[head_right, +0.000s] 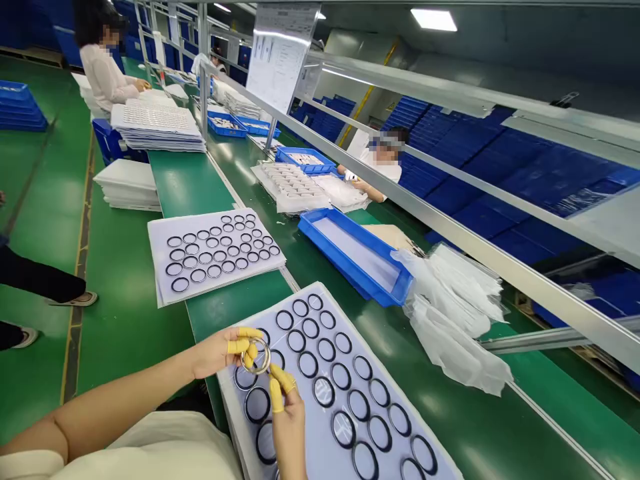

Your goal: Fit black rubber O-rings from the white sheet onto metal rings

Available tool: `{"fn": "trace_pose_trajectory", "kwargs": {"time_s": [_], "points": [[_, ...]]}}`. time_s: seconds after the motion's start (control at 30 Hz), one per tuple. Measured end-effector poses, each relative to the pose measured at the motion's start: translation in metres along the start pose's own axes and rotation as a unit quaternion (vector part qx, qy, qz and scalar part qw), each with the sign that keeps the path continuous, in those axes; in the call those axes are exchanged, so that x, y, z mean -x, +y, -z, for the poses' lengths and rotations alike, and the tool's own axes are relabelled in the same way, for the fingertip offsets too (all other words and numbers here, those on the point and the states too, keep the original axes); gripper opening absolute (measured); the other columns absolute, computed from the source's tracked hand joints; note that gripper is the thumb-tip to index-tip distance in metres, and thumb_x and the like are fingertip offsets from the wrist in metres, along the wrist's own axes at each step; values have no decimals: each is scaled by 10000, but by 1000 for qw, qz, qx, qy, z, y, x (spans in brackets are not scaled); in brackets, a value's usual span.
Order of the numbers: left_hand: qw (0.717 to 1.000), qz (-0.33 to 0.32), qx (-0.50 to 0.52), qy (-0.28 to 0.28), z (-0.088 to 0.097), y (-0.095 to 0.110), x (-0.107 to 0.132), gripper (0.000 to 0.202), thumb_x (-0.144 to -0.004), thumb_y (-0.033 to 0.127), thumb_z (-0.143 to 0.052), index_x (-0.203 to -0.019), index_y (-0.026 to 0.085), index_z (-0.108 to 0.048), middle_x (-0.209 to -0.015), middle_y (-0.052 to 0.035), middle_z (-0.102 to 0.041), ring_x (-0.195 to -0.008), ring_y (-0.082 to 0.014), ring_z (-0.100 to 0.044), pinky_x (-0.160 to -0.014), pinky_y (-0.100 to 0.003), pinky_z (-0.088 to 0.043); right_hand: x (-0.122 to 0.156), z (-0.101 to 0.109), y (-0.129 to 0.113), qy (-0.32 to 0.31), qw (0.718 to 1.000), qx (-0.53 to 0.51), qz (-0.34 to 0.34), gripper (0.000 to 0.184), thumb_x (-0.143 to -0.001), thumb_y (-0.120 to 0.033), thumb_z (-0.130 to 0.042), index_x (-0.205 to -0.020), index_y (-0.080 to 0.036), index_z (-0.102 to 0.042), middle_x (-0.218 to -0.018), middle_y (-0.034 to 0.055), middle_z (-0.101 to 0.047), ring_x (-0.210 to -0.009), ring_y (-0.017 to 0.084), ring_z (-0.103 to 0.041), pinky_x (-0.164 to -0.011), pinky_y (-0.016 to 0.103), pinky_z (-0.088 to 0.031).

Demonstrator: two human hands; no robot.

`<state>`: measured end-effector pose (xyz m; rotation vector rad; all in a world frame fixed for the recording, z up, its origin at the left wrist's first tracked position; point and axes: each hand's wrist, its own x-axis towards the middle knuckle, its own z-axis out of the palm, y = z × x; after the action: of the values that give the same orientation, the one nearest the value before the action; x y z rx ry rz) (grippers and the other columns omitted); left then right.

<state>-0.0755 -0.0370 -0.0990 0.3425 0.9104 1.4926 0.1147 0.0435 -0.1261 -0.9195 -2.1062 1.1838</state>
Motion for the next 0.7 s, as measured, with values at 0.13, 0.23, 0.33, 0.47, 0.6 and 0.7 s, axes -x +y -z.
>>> {"fn": "trace_pose_trajectory", "kwargs": {"time_s": [0.13, 0.23, 0.33, 0.47, 0.6, 0.7], "points": [[996, 40, -47, -62, -26, -23, -5, 422, -657, 394, -775, -989, 150, -685, -771, -60, -653, -601, -110, -563, -544, -220, -338, 21, 14, -23, -1, 989, -136, -65, 426, -840, -564, -537, -719, -189, -699, -662, 48, -674, -607, 197, -588, -584, 320, -504], [991, 31, -102, -76, -39, -39, -5, 413, -697, 426, -731, -1010, 161, -684, -772, -44, -650, -618, -106, -551, -574, -221, -371, 33, 17, -32, 17, 979, -184, -88, 430, -781, -602, -594, -709, -194, -711, -621, 37, -665, -578, 188, -571, -593, 331, -504], [981, -2, -178, -82, -47, -50, -7, 392, -776, 442, -641, -1055, 169, -675, -810, -49, -667, -678, -136, -584, -645, -260, -438, 40, 19, -35, 28, 979, -180, -89, 414, -761, -592, -627, -773, -196, -746, -629, 46, -679, -598, 200, -587, -611, 340, -506], [944, -82, -312, -72, -47, -52, -15, 349, -859, 384, -540, -1115, 178, -657, -954, -80, -686, -844, -196, -626, -778, -329, -484, 40, 25, -25, 53, 992, -95, -57, 402, -814, -560, -584, -811, -199, -761, -694, 64, -689, -656, 217, -604, -625, 340, -499], [862, -171, -476, -43, -32, -44, -27, 283, -869, 271, -533, -1111, 200, -661, -1202, -108, -611, -1109, -262, -542, -1002, -425, -375, 35, 30, 2, 102, 992, 76, 6, 365, -860, -491, -559, -714, -206, -734, -674, 64, -613, -653, 215, -547, -637, 350, -442], [789, -197, -581, -47, -19, -44, -32, 223, -862, 182, -522, -1019, 190, -682, -1156, -117, -616, -1115, -282, -511, -1017, -474, -331, 31, 26, 21, 103, 971, 207, 67, 353, -922, -405, -485, -752, -220, -732, -666, 71, -596, -634, 214, -508, -638, 359, -381]]}}
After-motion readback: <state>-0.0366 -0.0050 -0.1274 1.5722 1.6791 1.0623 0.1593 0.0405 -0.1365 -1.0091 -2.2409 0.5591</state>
